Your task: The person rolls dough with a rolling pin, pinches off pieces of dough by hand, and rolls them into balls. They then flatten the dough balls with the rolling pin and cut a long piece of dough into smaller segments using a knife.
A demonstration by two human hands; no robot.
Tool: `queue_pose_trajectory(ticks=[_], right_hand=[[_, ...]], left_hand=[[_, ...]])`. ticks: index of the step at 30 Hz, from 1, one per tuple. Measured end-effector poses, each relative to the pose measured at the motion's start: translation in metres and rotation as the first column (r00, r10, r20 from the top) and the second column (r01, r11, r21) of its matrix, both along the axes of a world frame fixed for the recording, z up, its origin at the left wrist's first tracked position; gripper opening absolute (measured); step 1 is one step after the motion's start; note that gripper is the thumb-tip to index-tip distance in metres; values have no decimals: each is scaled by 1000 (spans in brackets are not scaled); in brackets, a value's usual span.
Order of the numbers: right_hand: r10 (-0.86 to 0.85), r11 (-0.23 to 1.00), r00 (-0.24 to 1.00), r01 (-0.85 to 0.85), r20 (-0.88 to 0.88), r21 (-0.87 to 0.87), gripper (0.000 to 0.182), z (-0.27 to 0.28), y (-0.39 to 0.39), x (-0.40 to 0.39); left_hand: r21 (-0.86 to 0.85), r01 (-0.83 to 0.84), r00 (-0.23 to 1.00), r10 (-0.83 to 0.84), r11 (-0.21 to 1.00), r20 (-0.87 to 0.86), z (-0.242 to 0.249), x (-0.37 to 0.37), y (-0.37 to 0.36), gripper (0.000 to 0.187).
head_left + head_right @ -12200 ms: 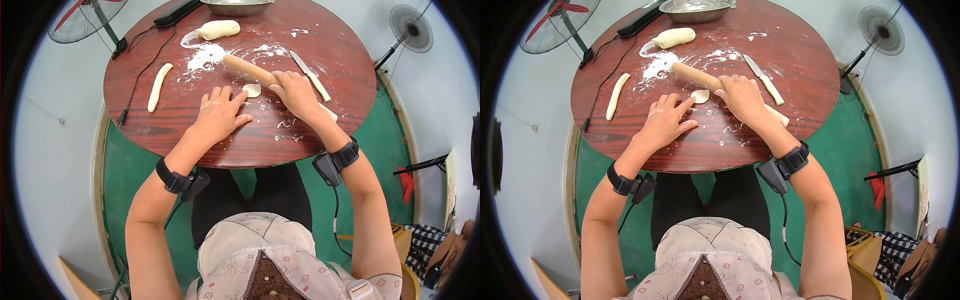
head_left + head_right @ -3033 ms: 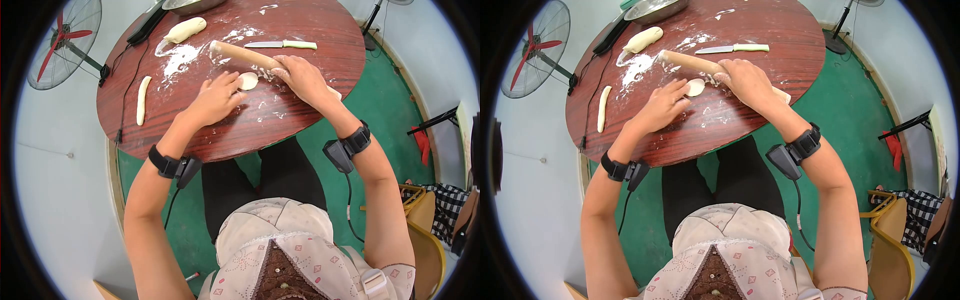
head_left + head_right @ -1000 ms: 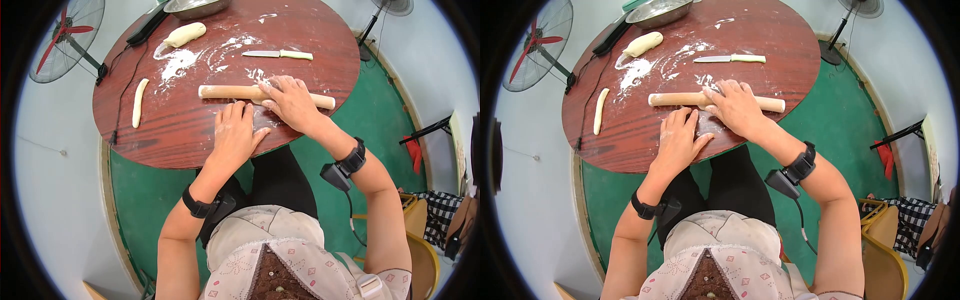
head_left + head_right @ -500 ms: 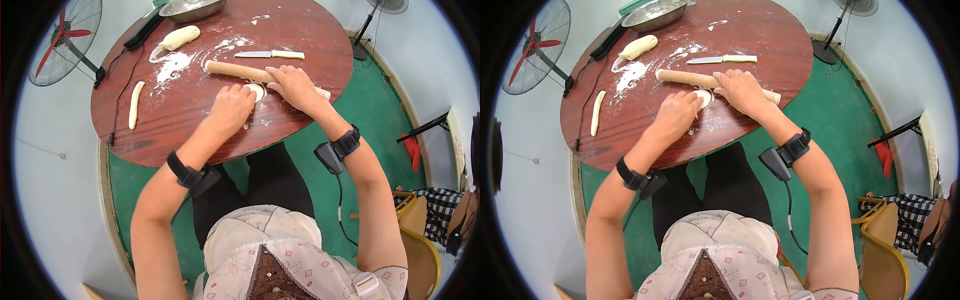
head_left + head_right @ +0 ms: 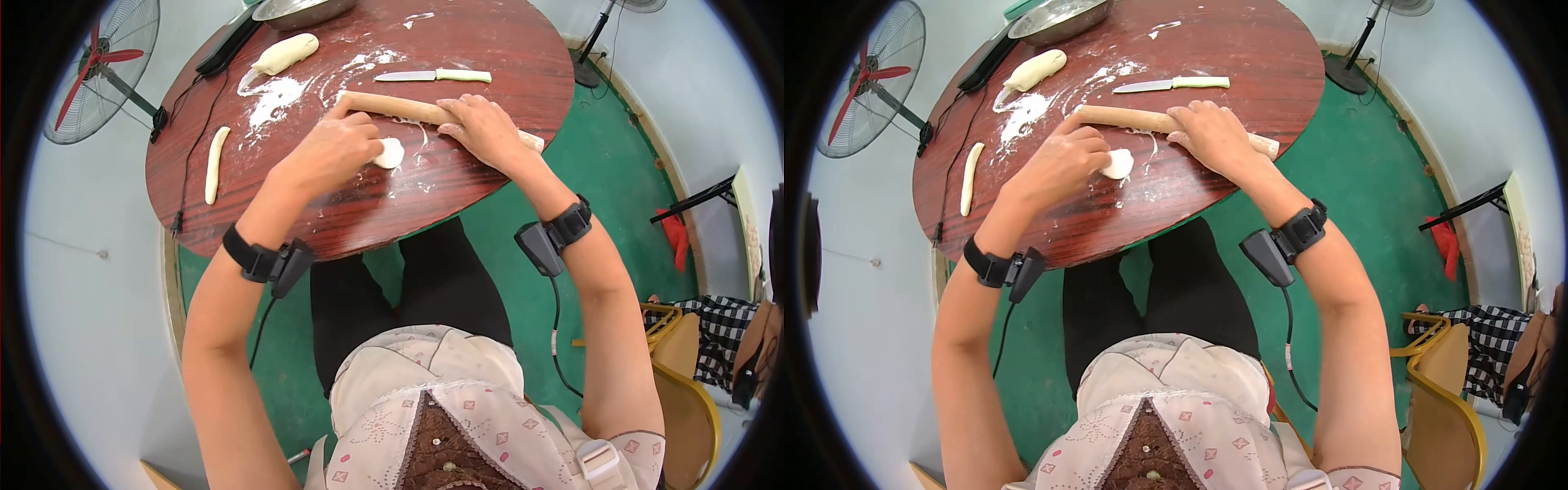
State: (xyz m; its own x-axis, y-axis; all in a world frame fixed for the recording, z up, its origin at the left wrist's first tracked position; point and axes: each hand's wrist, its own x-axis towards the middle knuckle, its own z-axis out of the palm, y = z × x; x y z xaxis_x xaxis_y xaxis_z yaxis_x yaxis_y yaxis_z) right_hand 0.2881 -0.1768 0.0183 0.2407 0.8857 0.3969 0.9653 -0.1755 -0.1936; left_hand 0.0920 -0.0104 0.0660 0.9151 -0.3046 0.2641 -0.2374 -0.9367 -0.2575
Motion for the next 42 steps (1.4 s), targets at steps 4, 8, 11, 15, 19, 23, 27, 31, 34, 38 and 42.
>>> queue_pose_trajectory(ticks=[4, 8, 11, 15, 19, 23, 27, 31, 34, 38, 42], right_hand=[[47, 999, 999, -47, -19, -1, 38, 5, -1, -14], [112, 986, 993, -107, -31, 131, 36, 1, 4, -45], [127, 990, 992, -126, -19, 67, 39, 7, 2, -79], [7, 991, 986, -28, 164, 129, 39, -6, 13, -92], [-64, 996, 976, 49, 209, 75, 41, -1, 26, -72], [2, 998, 985, -13, 174, 61, 41, -3, 14, -87], [-12, 998, 968, -3, 252, 62, 43, -6, 8, -94], [-32, 999, 975, 29, 221, 19, 39, 0, 22, -70], [-21, 997, 985, 8, 169, 74, 30, 2, 23, -52], [9, 1000, 994, -9, 107, -1, 32, 18, 13, -56], [65, 996, 983, -74, 172, 42, 36, 2, 10, -68]], left_hand=[[-104, -101, 990, 110, 989, 90, -9, -29, 13, 20], [-228, -246, 954, 277, 942, 114, -33, -49, -25, 25], [-344, -380, 905, 422, 859, 55, -52, -60, -49, 32], [-465, -437, 851, 521, 770, 62, -56, -60, -64, 39], [-517, -465, 818, 573, 719, 61, -60, -60, -64, 44], [-533, -467, 814, 578, 705, 52, -59, -62, -61, 45], [-502, -482, 821, 570, 718, 25, -58, -63, -58, 48], [-484, -467, 845, 534, 740, 2, -52, -61, -51, 50], [-452, -383, 908, 417, 806, -25, -49, -54, -26, 49], [-459, -370, 928, 349, 807, -134, -33, -55, -11, 47], [-536, -396, 874, 485, 746, 28, -45, -53, -50, 49]])
